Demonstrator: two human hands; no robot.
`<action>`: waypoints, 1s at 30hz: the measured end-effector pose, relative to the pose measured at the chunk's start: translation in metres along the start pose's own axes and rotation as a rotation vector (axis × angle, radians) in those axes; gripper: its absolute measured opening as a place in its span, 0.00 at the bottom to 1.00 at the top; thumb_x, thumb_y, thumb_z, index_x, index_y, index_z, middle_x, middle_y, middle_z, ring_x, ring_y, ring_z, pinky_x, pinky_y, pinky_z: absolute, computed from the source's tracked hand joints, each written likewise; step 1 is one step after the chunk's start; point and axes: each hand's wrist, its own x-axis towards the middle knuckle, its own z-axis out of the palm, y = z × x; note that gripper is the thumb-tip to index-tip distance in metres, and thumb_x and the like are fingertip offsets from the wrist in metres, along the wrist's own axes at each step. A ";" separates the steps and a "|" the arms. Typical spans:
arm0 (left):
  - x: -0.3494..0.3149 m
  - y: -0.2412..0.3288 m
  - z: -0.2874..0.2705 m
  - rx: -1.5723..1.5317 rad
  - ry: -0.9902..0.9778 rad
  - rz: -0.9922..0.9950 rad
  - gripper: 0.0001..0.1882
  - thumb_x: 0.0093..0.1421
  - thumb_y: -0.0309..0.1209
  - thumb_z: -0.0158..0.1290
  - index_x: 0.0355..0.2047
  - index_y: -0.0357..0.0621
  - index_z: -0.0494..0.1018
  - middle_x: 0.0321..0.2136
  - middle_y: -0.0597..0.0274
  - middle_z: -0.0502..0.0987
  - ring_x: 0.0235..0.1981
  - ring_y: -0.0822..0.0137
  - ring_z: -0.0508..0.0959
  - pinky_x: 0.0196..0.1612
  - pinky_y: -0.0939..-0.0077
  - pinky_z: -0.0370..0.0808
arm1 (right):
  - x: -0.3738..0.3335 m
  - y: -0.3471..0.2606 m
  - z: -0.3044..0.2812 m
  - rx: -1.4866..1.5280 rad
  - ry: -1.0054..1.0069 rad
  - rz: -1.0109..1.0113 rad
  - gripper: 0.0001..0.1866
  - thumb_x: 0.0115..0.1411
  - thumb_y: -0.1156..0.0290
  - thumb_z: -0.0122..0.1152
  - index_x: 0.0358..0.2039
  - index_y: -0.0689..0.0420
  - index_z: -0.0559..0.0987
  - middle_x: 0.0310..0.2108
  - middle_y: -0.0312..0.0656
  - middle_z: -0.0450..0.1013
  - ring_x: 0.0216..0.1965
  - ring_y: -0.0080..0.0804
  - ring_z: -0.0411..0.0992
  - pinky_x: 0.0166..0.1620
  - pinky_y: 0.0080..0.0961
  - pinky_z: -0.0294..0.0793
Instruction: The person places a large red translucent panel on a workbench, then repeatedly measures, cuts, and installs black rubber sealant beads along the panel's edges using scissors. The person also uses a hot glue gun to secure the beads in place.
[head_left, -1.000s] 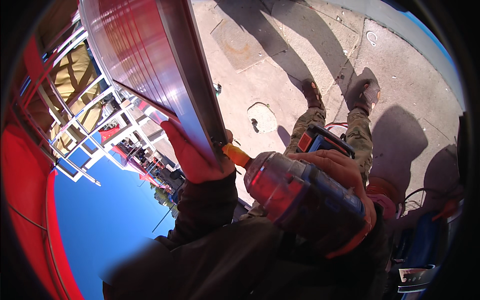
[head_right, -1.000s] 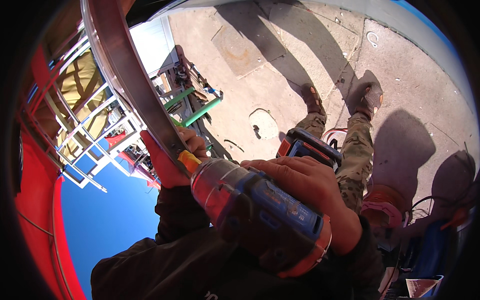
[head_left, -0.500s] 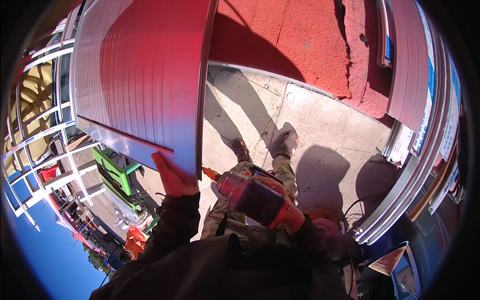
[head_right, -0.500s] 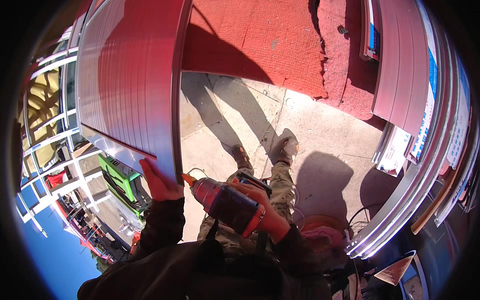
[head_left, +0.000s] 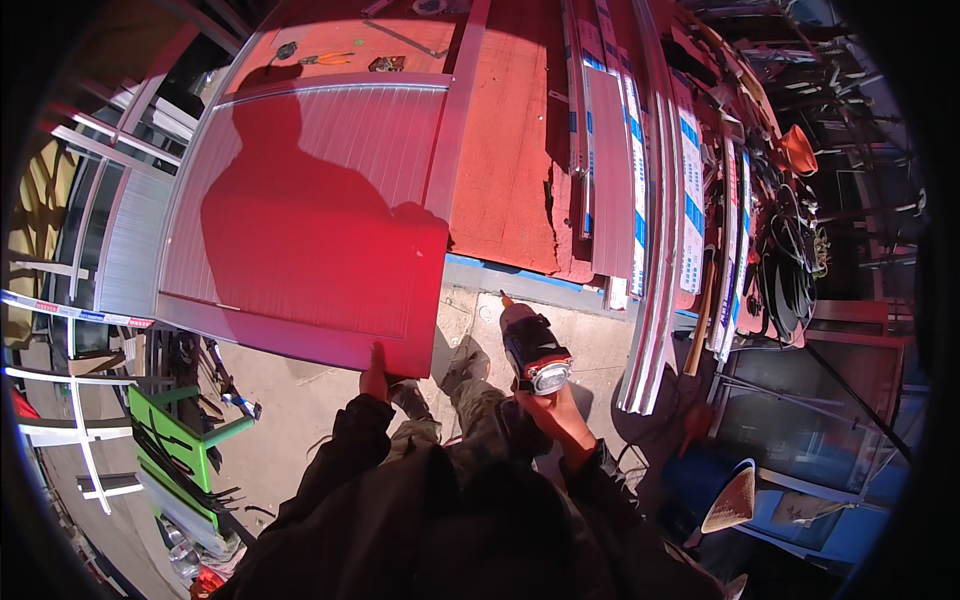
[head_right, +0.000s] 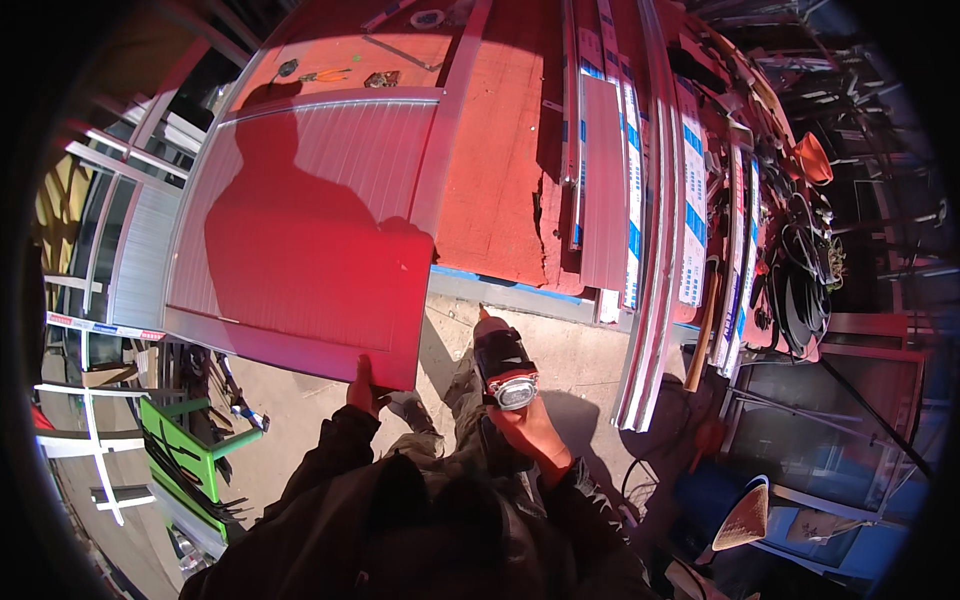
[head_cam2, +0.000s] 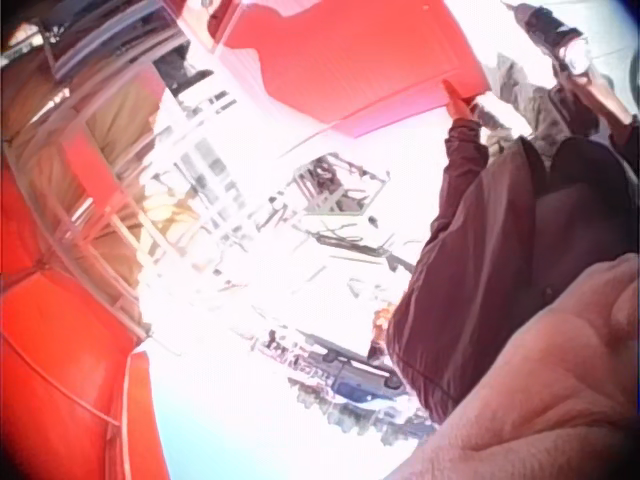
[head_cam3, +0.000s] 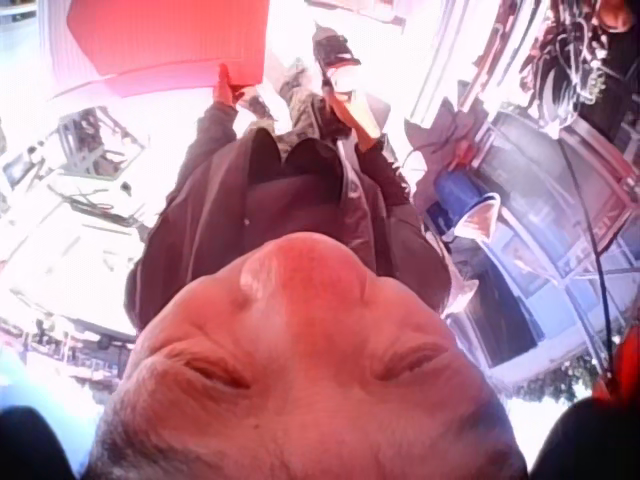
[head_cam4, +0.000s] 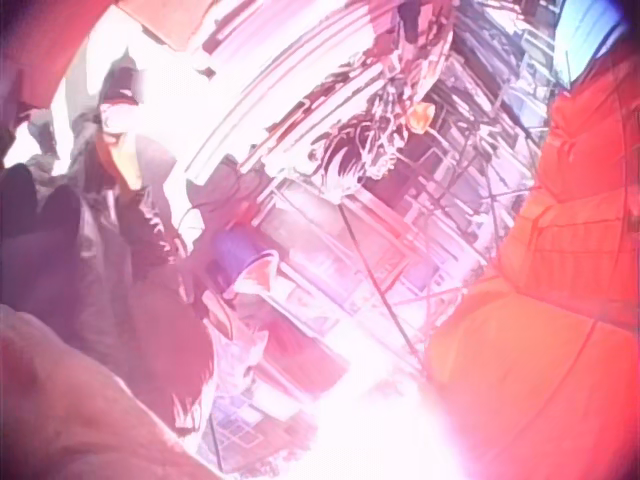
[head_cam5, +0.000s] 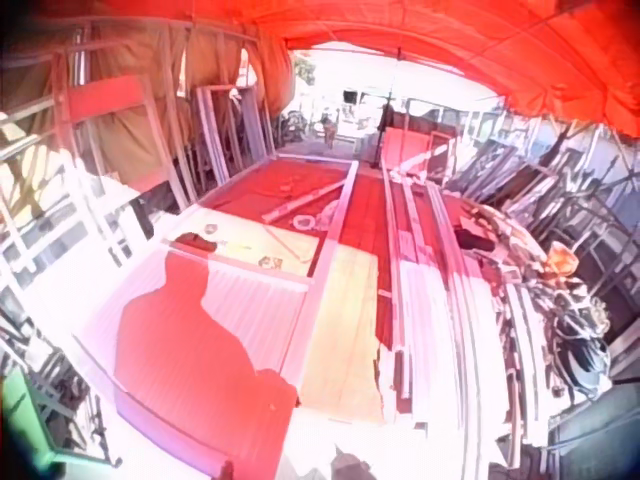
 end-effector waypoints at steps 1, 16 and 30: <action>-0.003 0.004 0.000 0.037 -0.028 -0.004 0.43 0.55 0.78 0.41 0.42 0.51 0.78 0.32 0.64 0.82 0.35 0.65 0.79 0.41 0.63 0.68 | 0.020 -0.005 0.002 0.123 0.015 -0.214 0.24 0.59 0.77 0.60 0.56 0.59 0.67 0.41 0.38 0.70 0.37 0.21 0.68 0.39 0.18 0.71; -0.025 0.014 -0.061 -0.092 0.474 0.150 0.36 0.55 0.49 0.66 0.52 0.34 0.67 0.40 0.53 0.76 0.28 0.65 0.77 0.27 0.69 0.76 | 0.338 -0.182 -0.076 -0.734 0.682 -0.317 0.55 0.45 0.55 0.73 0.70 0.55 0.52 0.55 0.62 0.67 0.55 0.59 0.71 0.55 0.48 0.74; 0.029 0.203 -0.192 1.268 0.596 1.065 0.34 0.56 0.42 0.59 0.63 0.49 0.65 0.68 0.49 0.57 0.70 0.45 0.55 0.69 0.47 0.53 | 0.324 -0.112 0.199 -1.305 0.467 -0.719 0.44 0.61 0.46 0.57 0.69 0.62 0.57 0.70 0.53 0.55 0.71 0.52 0.50 0.70 0.51 0.48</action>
